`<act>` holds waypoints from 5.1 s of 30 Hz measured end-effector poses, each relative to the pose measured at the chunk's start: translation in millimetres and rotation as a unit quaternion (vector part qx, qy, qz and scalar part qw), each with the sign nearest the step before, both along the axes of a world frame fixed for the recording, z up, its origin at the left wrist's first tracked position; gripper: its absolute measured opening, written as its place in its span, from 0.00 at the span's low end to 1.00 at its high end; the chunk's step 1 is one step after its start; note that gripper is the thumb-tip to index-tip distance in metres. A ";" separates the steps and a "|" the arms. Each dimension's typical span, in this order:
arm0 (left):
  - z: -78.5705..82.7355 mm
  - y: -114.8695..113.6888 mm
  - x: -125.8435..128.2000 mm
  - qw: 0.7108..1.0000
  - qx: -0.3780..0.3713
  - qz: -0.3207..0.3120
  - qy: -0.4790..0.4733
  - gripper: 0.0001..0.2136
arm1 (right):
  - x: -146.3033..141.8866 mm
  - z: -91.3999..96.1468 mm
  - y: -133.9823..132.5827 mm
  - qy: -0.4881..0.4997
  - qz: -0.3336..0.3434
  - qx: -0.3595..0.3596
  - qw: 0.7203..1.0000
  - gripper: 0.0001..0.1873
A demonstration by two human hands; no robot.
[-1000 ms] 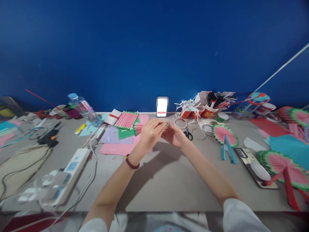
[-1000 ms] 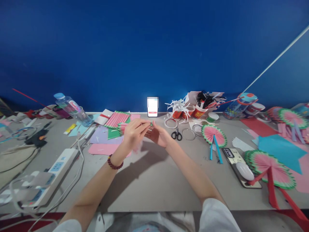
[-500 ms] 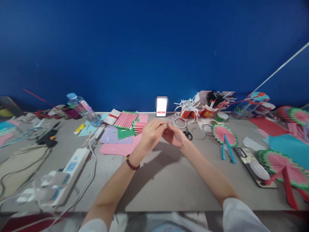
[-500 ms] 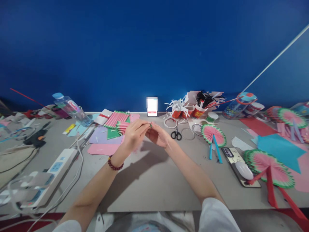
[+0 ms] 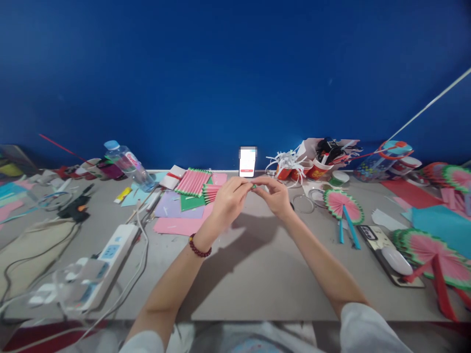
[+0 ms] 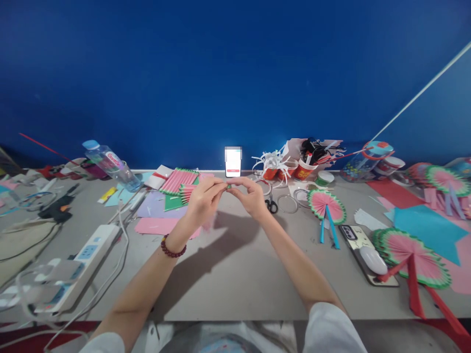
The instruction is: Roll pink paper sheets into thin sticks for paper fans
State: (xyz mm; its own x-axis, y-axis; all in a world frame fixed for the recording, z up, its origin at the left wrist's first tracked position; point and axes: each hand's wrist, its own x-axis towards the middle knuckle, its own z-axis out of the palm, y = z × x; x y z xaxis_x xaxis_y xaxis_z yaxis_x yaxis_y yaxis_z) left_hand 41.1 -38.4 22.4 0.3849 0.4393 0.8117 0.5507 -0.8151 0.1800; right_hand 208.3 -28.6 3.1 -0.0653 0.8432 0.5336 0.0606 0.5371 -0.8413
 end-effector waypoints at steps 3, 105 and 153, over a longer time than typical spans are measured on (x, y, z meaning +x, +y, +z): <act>-1.6 -0.8 2.7 0.999 -0.017 0.001 -0.027 0.09 | -3.0 2.4 -5.9 -0.044 -0.067 0.075 0.994 0.06; -8.7 11.3 -5.5 0.984 0.080 0.115 0.113 0.07 | 9.3 0.6 -4.5 -0.370 -0.203 0.350 0.836 0.06; -9.8 18.3 -14.9 0.998 -0.065 0.021 0.005 0.09 | 9.5 -11.7 -0.4 -0.354 -0.176 0.281 0.875 0.08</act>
State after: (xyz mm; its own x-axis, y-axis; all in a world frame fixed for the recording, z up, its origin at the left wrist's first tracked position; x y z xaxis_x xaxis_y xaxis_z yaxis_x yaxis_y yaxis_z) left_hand 26.2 -20.1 12.7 0.3723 0.5570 0.7424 0.5857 -0.7615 0.2776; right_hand 217.8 -28.9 -8.6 -0.3354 0.4959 0.8010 0.7049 0.6962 -0.1358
